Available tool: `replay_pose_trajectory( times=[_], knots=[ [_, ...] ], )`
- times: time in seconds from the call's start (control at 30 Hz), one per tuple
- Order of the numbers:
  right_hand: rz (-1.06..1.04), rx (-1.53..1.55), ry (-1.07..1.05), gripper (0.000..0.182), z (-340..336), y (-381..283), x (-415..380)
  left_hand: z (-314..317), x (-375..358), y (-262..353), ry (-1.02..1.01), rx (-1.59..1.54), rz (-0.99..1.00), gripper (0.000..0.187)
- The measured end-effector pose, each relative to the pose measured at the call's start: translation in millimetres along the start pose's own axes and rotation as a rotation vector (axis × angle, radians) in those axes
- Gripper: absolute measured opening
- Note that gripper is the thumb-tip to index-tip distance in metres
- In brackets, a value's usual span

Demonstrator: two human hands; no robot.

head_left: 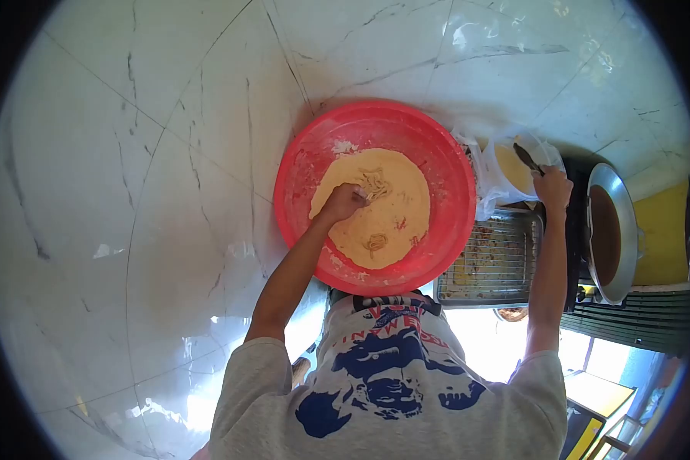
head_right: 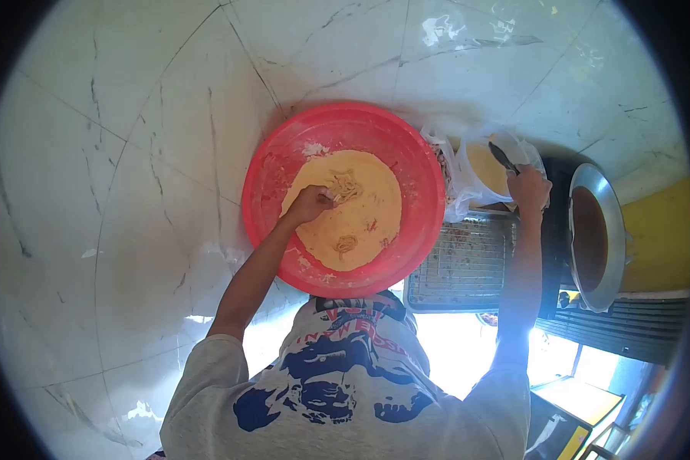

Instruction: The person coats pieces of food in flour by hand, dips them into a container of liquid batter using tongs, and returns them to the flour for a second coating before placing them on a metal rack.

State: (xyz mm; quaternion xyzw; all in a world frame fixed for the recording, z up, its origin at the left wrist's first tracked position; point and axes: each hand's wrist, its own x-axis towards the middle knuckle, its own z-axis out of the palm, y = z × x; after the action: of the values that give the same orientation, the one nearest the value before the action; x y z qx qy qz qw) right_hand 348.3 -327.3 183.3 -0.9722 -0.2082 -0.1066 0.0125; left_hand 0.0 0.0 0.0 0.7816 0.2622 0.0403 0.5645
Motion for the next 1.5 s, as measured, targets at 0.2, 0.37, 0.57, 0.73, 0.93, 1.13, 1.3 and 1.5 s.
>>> replay_pose_trajectory(
  times=[0.2, 0.37, 0.57, 0.73, 0.93, 1.13, 1.3, 1.5],
  knots=[
    [-0.022, -0.069, -0.07, 0.037, 4, 4, -6, -1, -3, 7, -0.01, -0.019, 0.007, 0.02],
    [-0.008, -0.059, -0.071, 0.037, 0, 4, -7, -5, -9, 22, -0.021, 0.06, -0.023, 0.023],
    [-0.027, -0.024, -0.049, 0.036, -8, 2, -5, -2, -10, 18, 0.033, 0.032, 0.004, 0.028],
    [-0.04, -0.028, -0.086, 0.036, -16, -2, 0, -1, -1, 2, 0.025, 0.024, 0.002, 0.034],
    [-0.06, -0.002, -0.05, 0.034, -6, 5, 1, 2, -2, -7, 0.047, 0.013, -0.005, 0.038],
    [-0.058, -0.024, -0.096, 0.035, -15, 2, -4, -2, -8, 16, 0.032, 0.101, -0.057, 0.045],
    [-0.055, 0.032, -0.004, 0.037, -11, 3, -2, 0, -1, -3, 0.087, 0.106, -0.028, 0.046],
    [-0.186, 0.33, -0.078, 0.033, -50, -34, -17, 3, 1, -8, 0.114, 0.089, 0.027, 0.039]
  ],
)
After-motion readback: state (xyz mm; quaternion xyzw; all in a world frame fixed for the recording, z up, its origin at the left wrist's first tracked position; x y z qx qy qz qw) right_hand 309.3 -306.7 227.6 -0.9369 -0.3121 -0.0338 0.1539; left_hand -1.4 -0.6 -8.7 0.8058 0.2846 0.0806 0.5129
